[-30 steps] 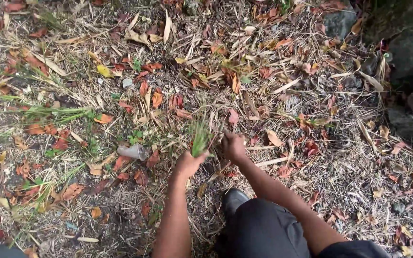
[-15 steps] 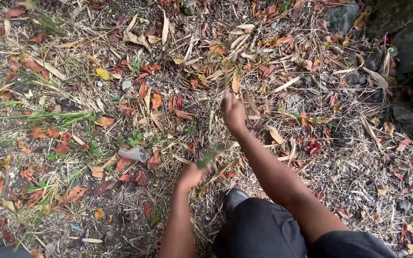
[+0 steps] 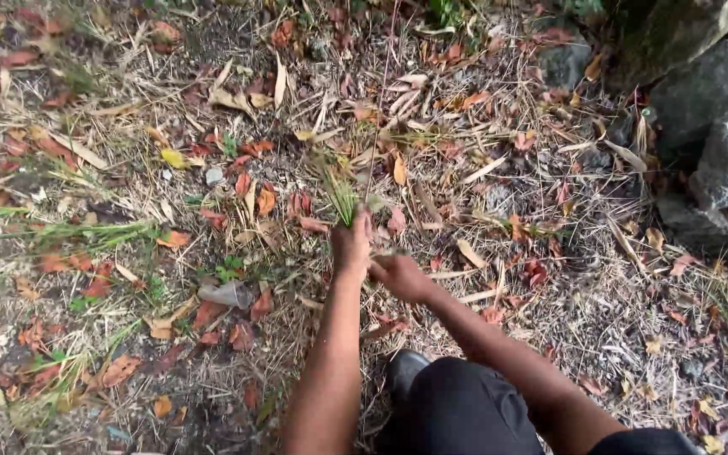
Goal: Cleaning up dry grass and putting it into a basin.
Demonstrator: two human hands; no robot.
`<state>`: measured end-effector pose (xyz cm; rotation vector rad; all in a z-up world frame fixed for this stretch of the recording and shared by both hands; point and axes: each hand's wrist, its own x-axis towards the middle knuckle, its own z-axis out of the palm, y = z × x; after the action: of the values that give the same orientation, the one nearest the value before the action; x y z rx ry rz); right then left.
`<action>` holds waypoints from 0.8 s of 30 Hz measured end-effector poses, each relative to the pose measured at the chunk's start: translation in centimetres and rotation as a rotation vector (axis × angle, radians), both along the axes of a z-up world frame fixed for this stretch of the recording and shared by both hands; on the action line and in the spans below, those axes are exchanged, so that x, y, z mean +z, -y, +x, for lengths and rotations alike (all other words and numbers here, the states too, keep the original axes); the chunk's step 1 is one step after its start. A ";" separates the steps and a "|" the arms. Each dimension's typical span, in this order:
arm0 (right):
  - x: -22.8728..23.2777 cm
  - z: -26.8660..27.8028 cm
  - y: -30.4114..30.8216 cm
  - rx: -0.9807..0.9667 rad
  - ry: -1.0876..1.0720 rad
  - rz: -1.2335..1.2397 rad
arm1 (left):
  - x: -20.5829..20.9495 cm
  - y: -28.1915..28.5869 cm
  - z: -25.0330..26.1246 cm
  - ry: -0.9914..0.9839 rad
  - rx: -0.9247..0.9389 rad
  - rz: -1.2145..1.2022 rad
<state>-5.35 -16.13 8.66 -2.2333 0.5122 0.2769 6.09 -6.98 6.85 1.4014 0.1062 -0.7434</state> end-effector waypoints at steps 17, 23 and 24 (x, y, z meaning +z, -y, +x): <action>4.1 18.3 9.2 -0.690 0.436 -0.013 | 7.0 -3.4 -4.0 0.063 -0.371 0.309; 1.2 9.1 7.4 -0.809 0.308 0.226 | 0.9 -4.2 -6.5 -0.002 -0.889 0.559; 2.0 7.7 6.9 -0.817 0.306 0.222 | 0.6 -4.6 -7.5 -0.003 -0.897 0.557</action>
<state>2.37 -23.04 10.65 -1.6437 1.0984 -0.4058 -1.36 -2.36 7.48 1.9946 -0.3688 -1.5339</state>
